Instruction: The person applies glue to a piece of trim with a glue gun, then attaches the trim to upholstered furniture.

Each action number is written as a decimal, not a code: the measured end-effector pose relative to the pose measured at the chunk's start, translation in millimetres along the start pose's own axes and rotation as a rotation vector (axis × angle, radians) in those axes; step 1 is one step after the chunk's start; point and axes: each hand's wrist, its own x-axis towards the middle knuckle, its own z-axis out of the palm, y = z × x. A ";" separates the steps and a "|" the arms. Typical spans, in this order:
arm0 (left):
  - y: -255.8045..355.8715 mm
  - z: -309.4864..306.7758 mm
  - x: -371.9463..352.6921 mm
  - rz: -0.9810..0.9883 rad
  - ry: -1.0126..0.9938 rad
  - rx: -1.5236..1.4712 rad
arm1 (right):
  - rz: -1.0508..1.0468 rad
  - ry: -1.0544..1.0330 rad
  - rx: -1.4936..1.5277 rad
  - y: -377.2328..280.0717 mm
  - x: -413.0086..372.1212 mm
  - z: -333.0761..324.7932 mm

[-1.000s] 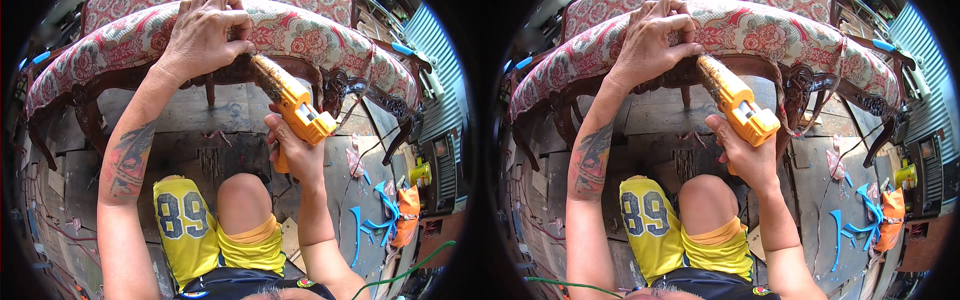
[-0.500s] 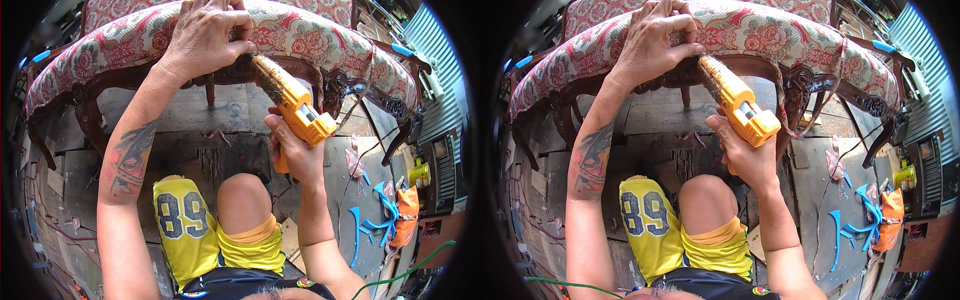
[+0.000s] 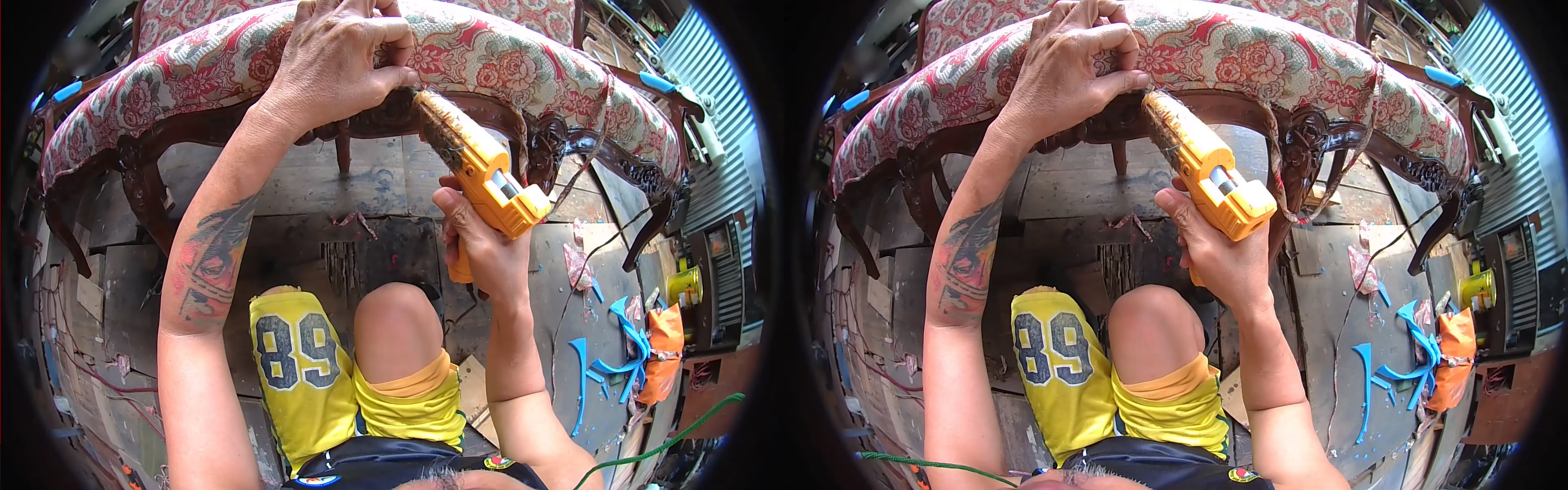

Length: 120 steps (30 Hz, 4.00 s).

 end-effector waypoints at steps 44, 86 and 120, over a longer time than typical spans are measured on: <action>-1.2 -0.3 -0.4 0.020 0.002 0.034 | -0.008 0.039 -0.041 -3.0 -2.7 -0.3; -1.4 1.3 -3.2 -0.008 0.025 0.098 | -0.107 0.117 -0.056 -8.6 -9.5 2.3; -0.1 22.4 -44.5 0.040 0.294 0.157 | 0.501 1.347 -0.543 254.2 -392.4 -371.8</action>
